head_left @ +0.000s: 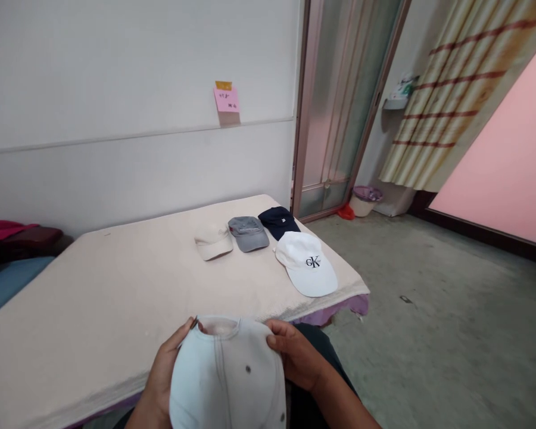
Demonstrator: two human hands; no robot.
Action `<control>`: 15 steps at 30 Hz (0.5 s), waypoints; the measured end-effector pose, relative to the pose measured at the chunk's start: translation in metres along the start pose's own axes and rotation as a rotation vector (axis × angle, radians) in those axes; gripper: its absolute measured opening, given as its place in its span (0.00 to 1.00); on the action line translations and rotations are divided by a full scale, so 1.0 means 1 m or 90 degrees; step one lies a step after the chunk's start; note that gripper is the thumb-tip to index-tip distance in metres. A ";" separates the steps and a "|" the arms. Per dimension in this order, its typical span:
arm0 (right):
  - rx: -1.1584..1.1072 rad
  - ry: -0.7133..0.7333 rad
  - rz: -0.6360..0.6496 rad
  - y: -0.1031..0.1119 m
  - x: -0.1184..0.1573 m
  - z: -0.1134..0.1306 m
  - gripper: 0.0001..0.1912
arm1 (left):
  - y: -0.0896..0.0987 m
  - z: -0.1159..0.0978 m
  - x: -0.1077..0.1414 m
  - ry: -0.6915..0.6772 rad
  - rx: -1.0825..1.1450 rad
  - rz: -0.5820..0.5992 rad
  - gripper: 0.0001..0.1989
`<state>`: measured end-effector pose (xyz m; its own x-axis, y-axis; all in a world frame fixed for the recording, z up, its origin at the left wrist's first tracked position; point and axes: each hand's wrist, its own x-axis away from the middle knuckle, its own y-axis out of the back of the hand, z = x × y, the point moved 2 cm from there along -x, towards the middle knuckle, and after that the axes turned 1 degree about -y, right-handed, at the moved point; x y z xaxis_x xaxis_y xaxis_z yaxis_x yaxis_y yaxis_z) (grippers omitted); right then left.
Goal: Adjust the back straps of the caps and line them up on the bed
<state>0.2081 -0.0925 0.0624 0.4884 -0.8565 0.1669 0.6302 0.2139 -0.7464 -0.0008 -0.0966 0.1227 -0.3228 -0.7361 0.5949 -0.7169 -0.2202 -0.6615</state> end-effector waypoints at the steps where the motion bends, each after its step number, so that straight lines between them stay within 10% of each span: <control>1: -0.002 0.007 -0.009 0.003 -0.005 0.003 0.17 | -0.001 -0.002 -0.009 0.003 -0.002 0.012 0.10; 15: 0.077 0.194 -0.120 0.033 -0.132 0.090 0.14 | -0.027 -0.095 -0.135 -0.169 -0.083 -0.042 0.15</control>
<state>0.2190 0.0695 0.0736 0.1660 -0.9828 0.0809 0.7679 0.0774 -0.6358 0.0029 0.0693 0.1038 -0.1129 -0.8685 0.4826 -0.8097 -0.2010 -0.5513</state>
